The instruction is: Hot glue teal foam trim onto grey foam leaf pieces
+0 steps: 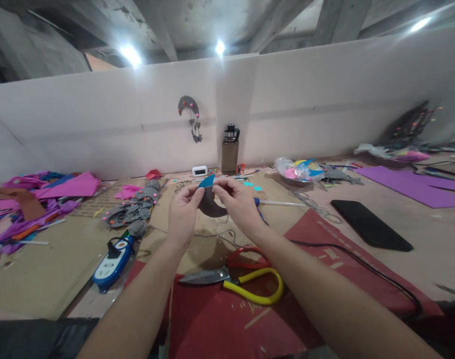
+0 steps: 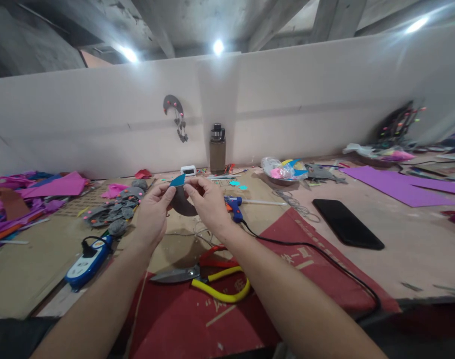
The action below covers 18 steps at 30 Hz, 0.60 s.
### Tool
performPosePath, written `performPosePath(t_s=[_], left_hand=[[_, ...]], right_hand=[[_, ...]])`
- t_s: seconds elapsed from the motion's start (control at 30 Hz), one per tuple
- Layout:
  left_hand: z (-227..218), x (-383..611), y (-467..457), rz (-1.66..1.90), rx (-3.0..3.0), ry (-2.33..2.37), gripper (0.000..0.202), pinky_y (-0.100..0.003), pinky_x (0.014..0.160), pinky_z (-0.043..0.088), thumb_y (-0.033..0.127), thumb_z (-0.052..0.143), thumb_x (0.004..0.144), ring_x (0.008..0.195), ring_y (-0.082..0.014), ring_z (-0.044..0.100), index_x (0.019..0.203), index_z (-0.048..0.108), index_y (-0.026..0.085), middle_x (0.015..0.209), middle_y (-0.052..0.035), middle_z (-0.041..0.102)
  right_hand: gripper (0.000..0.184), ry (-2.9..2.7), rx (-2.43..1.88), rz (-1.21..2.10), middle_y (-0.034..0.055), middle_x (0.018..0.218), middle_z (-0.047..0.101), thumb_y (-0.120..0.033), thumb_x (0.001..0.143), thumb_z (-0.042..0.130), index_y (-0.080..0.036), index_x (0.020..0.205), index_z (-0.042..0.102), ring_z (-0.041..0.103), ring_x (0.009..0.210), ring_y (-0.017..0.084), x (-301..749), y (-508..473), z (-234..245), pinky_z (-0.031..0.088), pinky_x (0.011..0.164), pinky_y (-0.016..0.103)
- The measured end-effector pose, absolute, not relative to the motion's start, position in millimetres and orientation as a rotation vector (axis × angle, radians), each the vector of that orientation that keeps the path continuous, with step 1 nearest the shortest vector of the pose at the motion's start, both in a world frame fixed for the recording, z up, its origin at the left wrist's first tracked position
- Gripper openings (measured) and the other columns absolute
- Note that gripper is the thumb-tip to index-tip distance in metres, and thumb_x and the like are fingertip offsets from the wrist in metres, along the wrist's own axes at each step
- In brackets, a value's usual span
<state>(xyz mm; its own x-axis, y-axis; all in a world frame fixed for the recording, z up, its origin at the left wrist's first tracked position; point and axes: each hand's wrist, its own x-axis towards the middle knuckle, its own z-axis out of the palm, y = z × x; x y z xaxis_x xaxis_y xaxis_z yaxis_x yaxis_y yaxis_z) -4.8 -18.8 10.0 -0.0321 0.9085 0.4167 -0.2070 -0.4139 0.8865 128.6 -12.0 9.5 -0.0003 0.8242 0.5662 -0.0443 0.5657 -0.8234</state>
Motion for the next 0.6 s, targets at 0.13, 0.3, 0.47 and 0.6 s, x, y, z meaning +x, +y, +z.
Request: performPosePath(t_s=[0.13,0.3,0.47,0.6], left_hand=[[10.4,-4.6,-18.8,1.617,1.351,0.818,0.027,-0.029,0.076,0.05,0.038,0.069,0.076,0.076,-0.0151,0.065,0.092,0.069,0.016,0.086,-0.005,0.072],[9.2,-4.0,-19.0,1.618,1.393,0.869,0.028,-0.028,0.077,0.049,0.038,0.069,0.076,0.077,-0.0153,0.065,0.092,0.069,0.016,0.086,-0.0051,0.072],[7.8,-4.7,-20.2,1.578,1.429,0.879,0.028,-0.029,0.077,0.049,0.039,0.067,0.079,0.077,-0.016,0.066,0.093,0.068,0.015,0.085,-0.0061,0.072],[8.7,-4.5,-20.3,1.562,1.39,0.858,0.027,-0.027,0.075,0.049,0.038,0.067,0.078,0.076,-0.0157,0.066,0.091,0.068,0.014,0.083,-0.0061,0.072]], right_hand=[[0.023,-1.435,-0.777,0.802,-0.001,0.074,0.058,-0.039,0.083,0.056,-0.021,0.095,0.064,0.046,0.06,0.011,129.3,-15.5,14.0,0.038,0.056,0.024],[0.019,-1.407,-0.834,0.788,-0.0019,0.066,0.057,-0.037,0.079,0.061,-0.019,0.085,0.064,0.048,0.06,0.011,131.2,-17.5,19.7,0.04,0.06,0.026],[0.016,-1.434,-0.803,0.783,0.001,0.072,0.063,-0.032,0.079,0.059,-0.019,0.071,0.062,0.057,0.071,0.014,133.3,-13.6,20.2,0.044,0.073,0.03],[0.016,-1.468,-0.798,0.8,0.0008,0.071,0.062,-0.031,0.08,0.056,-0.018,0.07,0.061,0.057,0.07,0.014,133.4,-11.6,19.6,0.044,0.073,0.029]])
